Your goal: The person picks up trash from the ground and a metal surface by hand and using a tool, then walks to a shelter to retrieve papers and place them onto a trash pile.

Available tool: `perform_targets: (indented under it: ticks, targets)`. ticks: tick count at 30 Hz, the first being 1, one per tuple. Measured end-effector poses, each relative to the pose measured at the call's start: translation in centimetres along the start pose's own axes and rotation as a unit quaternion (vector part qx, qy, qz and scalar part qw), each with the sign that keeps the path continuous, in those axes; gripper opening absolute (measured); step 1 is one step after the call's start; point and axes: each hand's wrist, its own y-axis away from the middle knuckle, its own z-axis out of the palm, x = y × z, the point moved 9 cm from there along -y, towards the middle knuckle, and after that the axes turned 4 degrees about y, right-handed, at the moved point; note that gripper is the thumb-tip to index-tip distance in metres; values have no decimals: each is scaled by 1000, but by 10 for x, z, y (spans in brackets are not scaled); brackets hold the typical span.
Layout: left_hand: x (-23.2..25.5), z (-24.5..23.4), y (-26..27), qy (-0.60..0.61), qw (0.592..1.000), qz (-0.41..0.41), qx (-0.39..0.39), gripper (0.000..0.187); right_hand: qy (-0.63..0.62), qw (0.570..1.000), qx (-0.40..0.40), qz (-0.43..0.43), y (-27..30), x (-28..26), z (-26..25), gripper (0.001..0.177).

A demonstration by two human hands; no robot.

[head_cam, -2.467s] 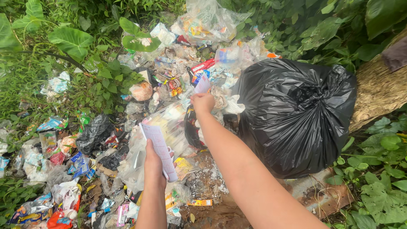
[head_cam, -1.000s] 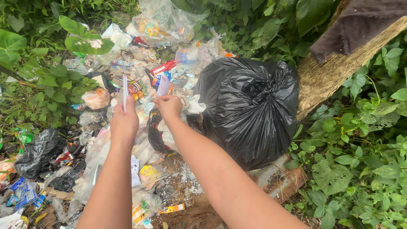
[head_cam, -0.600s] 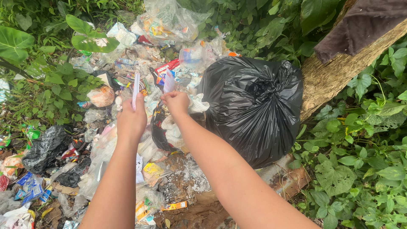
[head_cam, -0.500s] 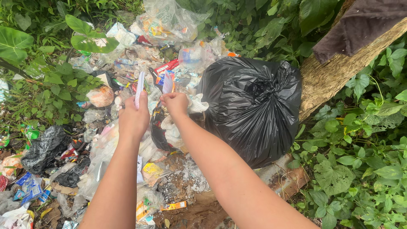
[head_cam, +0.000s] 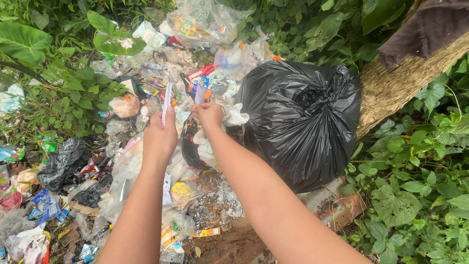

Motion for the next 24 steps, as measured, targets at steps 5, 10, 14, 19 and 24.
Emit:
perform_targets:
  ticks: [5,10,14,19,24]
  targets:
    - [-9,-1,4,7,1000,-28,-7,76,-4,1000,-6,-3,-12,8,1,13]
    - [-9,-1,9,18,997,-65,-23,77,-3,1000,-5,-3,-10,-1,-3,14]
    - [-11,-2,13,13,997,-68,-18,77,17,1000,7,8,-5,-7,-6,13]
    - [-9,-1,21,21,996,-84,-27,77,-1,1000,1,-3,-6,-3,-7,12]
    - [-1,-3,31,23,996,-78,-20,77,24,1000,-9,-5,10,-9,-12,16]
